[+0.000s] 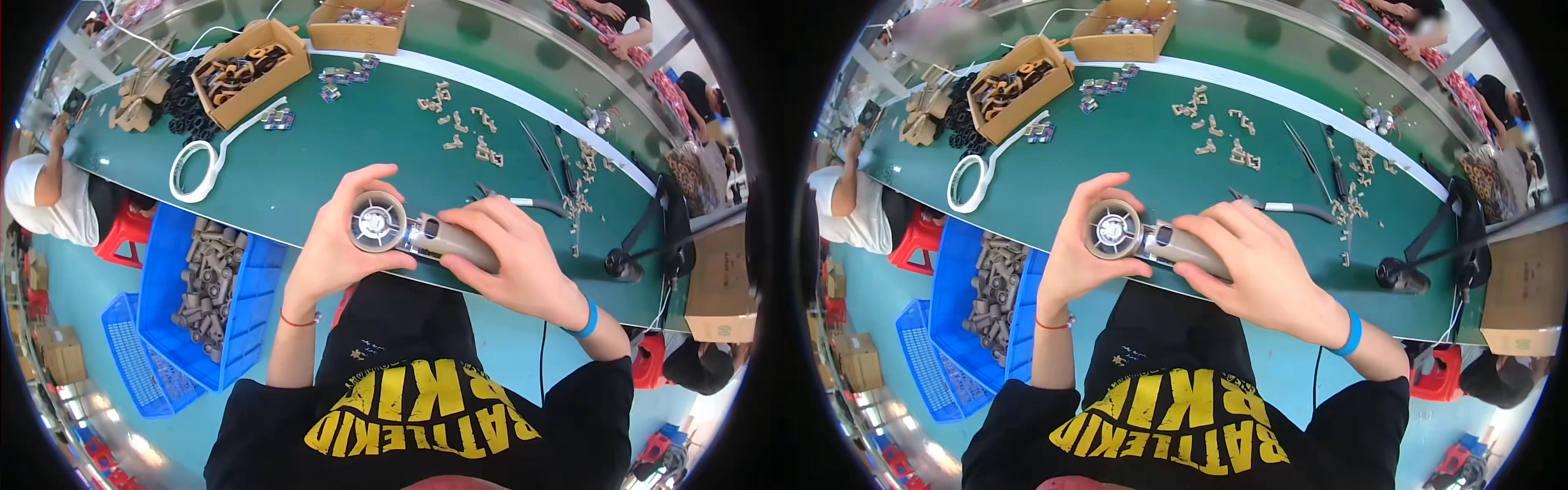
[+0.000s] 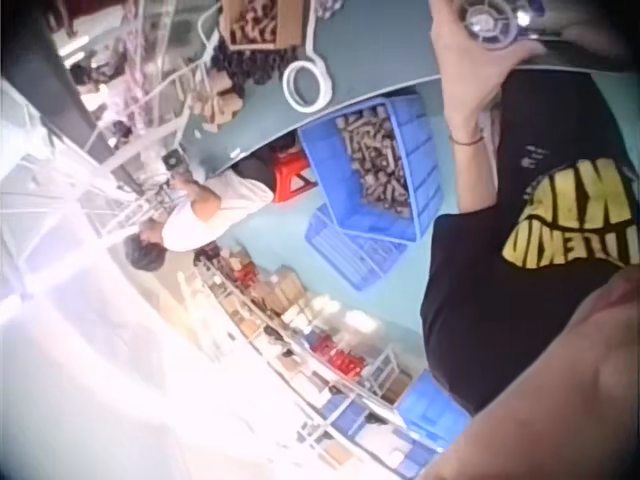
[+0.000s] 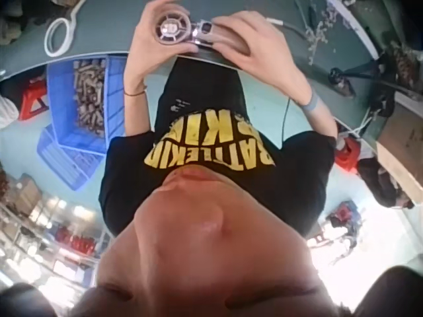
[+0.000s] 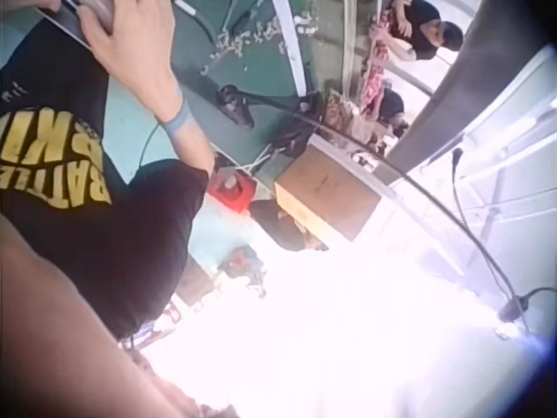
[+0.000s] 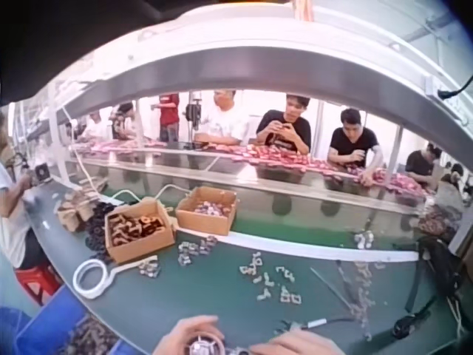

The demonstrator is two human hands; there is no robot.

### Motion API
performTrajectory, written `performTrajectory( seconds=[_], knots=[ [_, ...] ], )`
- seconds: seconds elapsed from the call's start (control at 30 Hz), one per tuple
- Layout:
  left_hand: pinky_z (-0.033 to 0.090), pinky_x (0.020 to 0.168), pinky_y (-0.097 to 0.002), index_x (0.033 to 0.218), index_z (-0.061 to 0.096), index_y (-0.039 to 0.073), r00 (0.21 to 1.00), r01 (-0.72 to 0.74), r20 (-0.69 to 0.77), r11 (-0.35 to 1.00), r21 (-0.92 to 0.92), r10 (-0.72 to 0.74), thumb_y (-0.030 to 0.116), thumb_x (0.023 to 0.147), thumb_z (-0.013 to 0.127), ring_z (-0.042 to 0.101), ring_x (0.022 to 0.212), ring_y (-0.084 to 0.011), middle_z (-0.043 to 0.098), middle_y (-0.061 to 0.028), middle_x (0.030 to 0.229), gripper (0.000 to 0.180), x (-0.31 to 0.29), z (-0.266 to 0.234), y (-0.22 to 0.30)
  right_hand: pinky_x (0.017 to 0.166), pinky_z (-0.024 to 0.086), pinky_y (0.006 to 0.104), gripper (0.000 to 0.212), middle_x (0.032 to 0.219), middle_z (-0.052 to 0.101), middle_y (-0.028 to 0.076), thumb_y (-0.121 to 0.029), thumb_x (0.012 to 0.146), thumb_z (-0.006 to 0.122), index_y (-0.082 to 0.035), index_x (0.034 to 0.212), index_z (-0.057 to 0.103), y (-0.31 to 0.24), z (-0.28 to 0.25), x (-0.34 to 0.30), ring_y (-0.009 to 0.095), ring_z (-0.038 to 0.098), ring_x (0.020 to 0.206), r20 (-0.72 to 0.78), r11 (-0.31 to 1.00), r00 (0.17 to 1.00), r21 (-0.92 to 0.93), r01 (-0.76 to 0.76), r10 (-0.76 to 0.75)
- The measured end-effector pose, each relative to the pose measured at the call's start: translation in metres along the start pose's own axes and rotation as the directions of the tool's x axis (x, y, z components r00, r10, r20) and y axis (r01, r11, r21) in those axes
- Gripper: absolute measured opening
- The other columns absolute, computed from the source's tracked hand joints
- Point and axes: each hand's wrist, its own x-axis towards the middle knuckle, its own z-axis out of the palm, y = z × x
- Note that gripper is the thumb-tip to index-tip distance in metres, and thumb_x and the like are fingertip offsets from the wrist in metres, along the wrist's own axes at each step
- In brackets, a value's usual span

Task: Assembling a portable handheld fan by connecting internal components and screwing the casing together.

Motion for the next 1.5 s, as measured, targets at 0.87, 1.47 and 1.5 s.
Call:
performTrajectory(
  seconds=[0.87,1.47,1.5],
  knots=[
    [0.049,0.086,-0.0275,0.132,0.046,0.006,0.998,0.002,0.055,0.998,0.056,-0.006,0.005,0.059,0.091,0.062,0.095,-0.0131,0.064,-0.0081,0.105,0.086,-0.001,0.002,0.004,0.048,0.043,0.0253,0.017,0.065,0.059,0.003,-0.016,0.099,0.051,-0.002,0.101,0.062,0.025,0.0,0.06,0.008,0.052,0.048,0.368,0.831,0.896,0.395,-0.391,0.247],
    [0.048,0.09,-0.0268,0.132,0.047,0.005,0.998,0.04,0.041,0.998,0.055,-0.042,0.004,0.058,0.091,0.06,0.099,-0.0129,0.061,-0.0065,0.109,0.086,-0.002,0.003,0.002,0.064,0.05,0.0365,0.021,0.072,0.065,0.012,-0.013,0.097,0.051,-0.005,0.115,0.059,0.043,0.008,0.059,0.026,0.065,0.065,0.198,0.961,0.972,0.218,-0.172,0.129],
    [0.048,0.09,-0.027,0.132,0.047,0.005,0.998,0.052,0.041,0.997,0.064,-0.055,0.003,0.059,0.091,0.06,0.098,-0.0132,0.061,-0.0067,0.108,0.086,0.0,0.001,0.005,0.06,0.049,0.0344,0.022,0.071,0.065,0.011,-0.015,0.098,0.052,-0.004,0.115,0.059,0.041,0.005,0.062,0.021,0.063,0.06,0.226,0.957,0.962,0.205,-0.204,0.157]
  ],
)
